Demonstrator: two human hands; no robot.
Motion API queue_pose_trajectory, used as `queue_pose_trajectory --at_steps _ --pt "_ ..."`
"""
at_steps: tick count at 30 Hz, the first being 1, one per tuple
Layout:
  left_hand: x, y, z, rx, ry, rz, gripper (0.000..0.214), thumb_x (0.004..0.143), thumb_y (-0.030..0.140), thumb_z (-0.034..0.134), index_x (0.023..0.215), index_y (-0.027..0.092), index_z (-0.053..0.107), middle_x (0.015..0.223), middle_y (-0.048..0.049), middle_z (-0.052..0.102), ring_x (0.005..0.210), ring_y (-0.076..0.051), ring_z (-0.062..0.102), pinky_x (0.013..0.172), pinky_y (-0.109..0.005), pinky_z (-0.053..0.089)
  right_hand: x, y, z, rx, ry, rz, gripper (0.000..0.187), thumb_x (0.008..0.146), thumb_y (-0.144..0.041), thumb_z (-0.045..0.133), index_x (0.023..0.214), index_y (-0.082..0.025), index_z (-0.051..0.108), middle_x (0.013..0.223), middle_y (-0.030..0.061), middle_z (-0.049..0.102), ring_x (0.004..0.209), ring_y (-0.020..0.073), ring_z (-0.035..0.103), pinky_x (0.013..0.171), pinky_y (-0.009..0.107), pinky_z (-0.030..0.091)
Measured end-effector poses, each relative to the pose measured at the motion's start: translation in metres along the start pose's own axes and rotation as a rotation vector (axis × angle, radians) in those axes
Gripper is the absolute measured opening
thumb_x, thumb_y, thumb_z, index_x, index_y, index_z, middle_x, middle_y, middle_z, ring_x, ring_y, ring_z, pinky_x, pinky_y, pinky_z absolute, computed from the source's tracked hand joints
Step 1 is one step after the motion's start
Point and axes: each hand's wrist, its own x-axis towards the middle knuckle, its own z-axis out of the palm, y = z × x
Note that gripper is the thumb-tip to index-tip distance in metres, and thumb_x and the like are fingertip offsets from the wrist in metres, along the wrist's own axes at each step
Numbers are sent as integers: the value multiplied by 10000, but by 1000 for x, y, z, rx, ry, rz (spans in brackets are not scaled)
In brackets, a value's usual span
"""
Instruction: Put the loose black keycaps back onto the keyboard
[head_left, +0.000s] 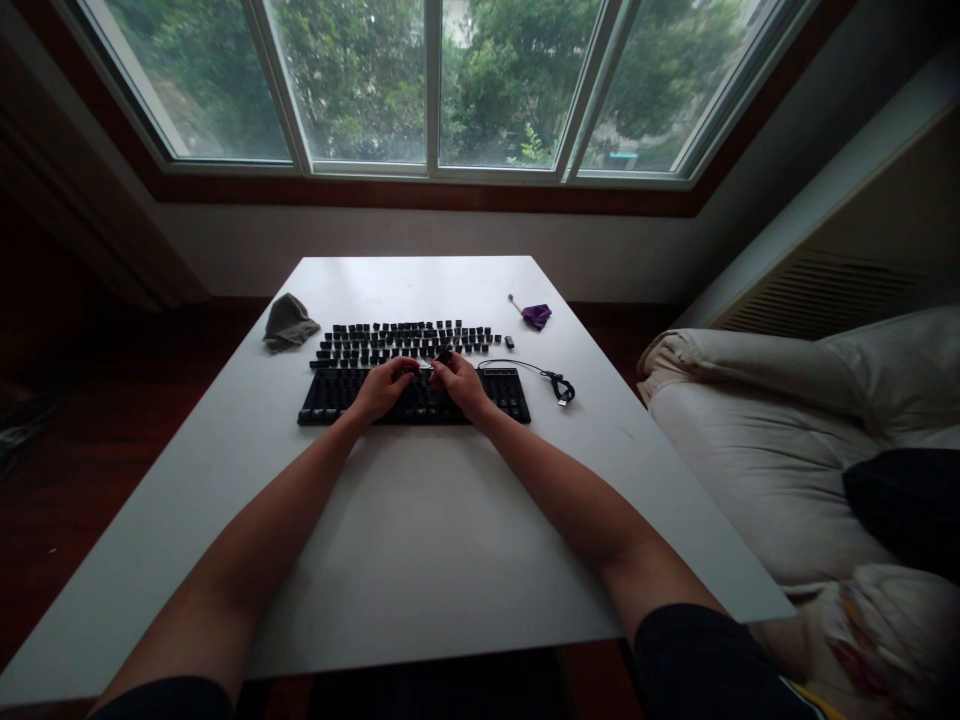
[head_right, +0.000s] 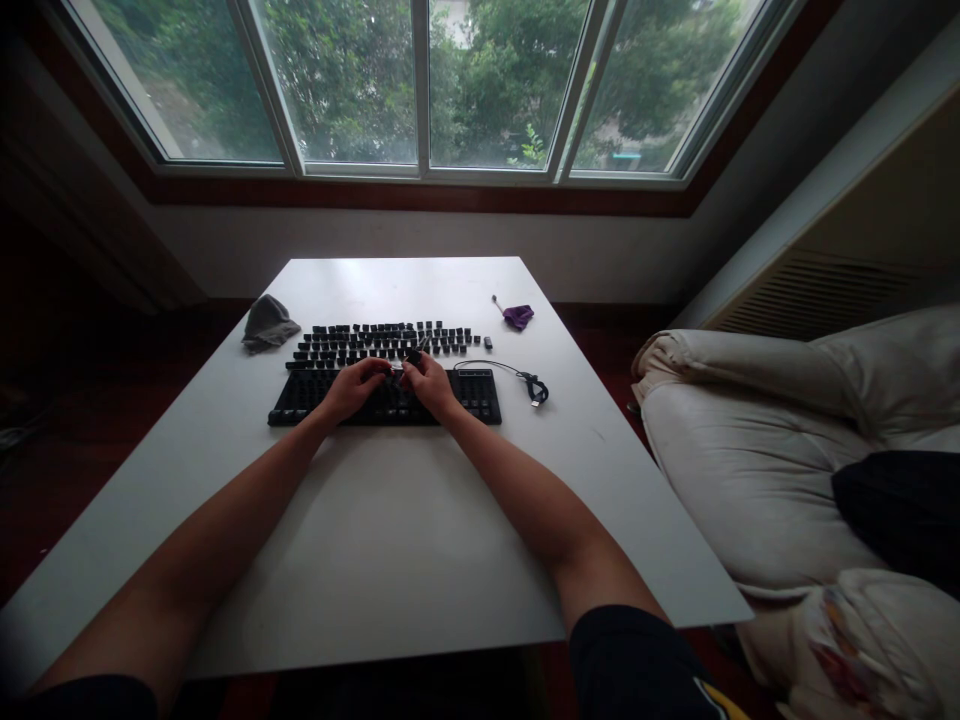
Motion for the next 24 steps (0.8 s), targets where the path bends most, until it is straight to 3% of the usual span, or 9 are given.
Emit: queue_pose_trajectory --at_steps 4,12,18,24 --pt "1 -4 1 -20 9 -6 283 908 321 600 1164 228 678 1065 -46 754 914 -200 695 872 -335 525 0 -1 1 -26 -2 -18 229 872 -432 569 929 -210 571 651 -46 585 551 107 537 559 227 448" --pt "2 -9 4 -84 26 -10 279 877 385 670 1098 216 647 994 -39 739 849 -181 685 805 -311 524 -4 -3 1 -48 28 -45 113 836 -328 529 889 -228 527 609 -62 569 560 123 551 613 242 455" --pt "2 -5 2 -149 -15 -7 308 865 451 688 1038 198 661 977 -48 736 913 -201 687 876 -337 528 -4 -7 0 -160 10 -42 287 922 -473 479 812 -212 529 677 -17 610 642 137 579 687 264 466" --pt "3 -2 -1 -252 -8 -50 362 853 502 691 1015 179 668 962 -52 733 902 -198 681 854 -325 529 -5 -15 -2 -272 -28 -122 226 935 -390 462 981 -215 597 759 -18 601 652 135 537 679 265 432"
